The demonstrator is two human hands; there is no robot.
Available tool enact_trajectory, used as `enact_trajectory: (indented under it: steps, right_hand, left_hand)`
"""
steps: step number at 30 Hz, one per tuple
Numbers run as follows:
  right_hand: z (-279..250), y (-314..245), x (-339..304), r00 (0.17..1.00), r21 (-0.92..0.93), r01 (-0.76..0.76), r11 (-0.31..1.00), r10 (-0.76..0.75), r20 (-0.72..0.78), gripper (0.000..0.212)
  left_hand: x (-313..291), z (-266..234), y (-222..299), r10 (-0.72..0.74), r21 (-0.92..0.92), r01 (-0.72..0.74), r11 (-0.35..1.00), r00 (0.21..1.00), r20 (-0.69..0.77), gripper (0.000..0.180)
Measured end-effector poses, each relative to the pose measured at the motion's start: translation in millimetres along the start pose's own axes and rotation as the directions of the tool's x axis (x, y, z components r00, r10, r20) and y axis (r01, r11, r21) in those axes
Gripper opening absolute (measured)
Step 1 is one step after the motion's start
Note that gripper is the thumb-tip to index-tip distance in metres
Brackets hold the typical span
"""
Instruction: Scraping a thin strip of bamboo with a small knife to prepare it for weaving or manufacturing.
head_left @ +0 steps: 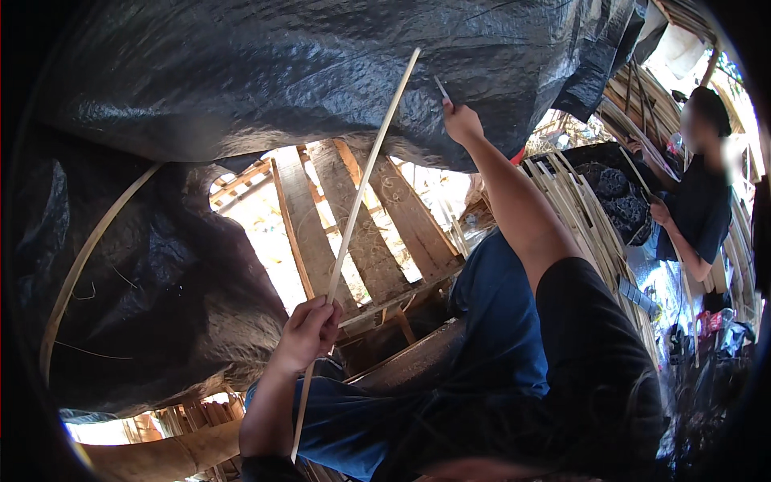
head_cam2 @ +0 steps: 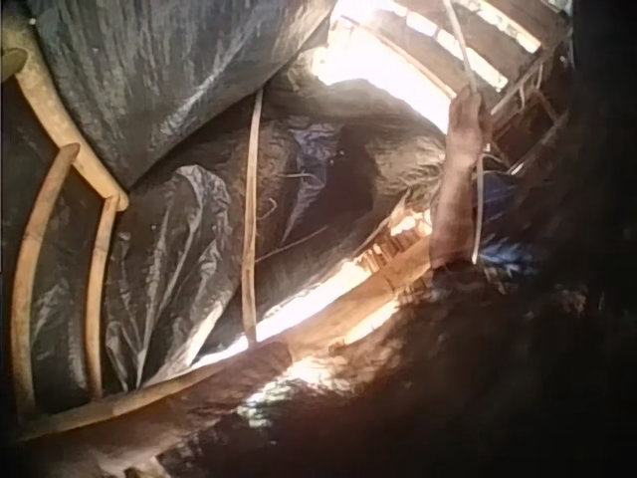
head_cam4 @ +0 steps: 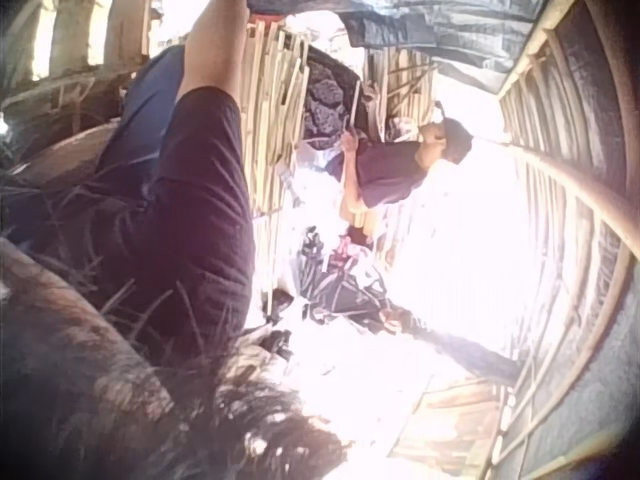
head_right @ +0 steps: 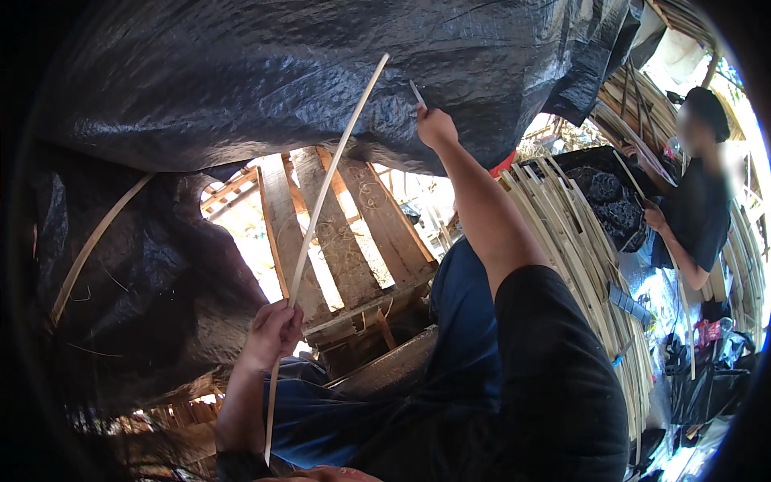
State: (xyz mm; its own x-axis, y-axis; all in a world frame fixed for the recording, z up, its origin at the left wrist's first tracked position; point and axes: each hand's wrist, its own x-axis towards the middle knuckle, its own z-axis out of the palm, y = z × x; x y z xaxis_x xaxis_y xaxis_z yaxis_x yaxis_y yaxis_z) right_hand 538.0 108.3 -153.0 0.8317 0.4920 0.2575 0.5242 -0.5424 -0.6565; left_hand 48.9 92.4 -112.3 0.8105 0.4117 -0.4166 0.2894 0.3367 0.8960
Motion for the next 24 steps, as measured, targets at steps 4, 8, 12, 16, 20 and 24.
enact_trajectory:
  steps: [4, 8, 12, 16, 20, 24]
  right_hand:
    - [-7, 3, -3, 0.997, 0.054, 0.026, 0.998, -0.022, -0.071, 0.056]
    - [-3, -14, -11, 0.944, 0.18, 0.277, 0.944, -0.232, -0.236, 0.049]
    - [0, -24, -19, 0.902, 0.224, 0.419, 0.88, -0.373, -0.219, 0.045]
    - [5, -16, -16, 0.866, 0.185, 0.498, 0.847, -0.472, -0.165, 0.045]
    - [6, -10, -10, 0.888, 0.168, 0.459, 0.872, -0.444, -0.121, 0.045]
    - [4, -5, -8, 0.899, 0.144, 0.432, 0.89, -0.413, -0.143, 0.04]
  left_hand:
    - [3, -3, -5, -0.009, -0.033, 0.008, 0.999, 1.0, -0.018, 0.024]
    - [7, 0, -5, -0.042, -0.062, 0.042, 0.997, 0.999, 0.0, 0.023]
    - [10, 4, -3, -0.048, -0.106, 0.052, 0.993, 0.998, 0.039, 0.024]
    - [9, 9, 0, -0.064, -0.113, 0.075, 0.991, 0.993, 0.098, 0.025]
    - [9, 5, 0, -0.105, -0.144, 0.124, 0.982, 0.985, 0.137, 0.025]
    - [10, 2, -4, -0.104, -0.158, 0.132, 0.979, 0.98, 0.172, 0.026]
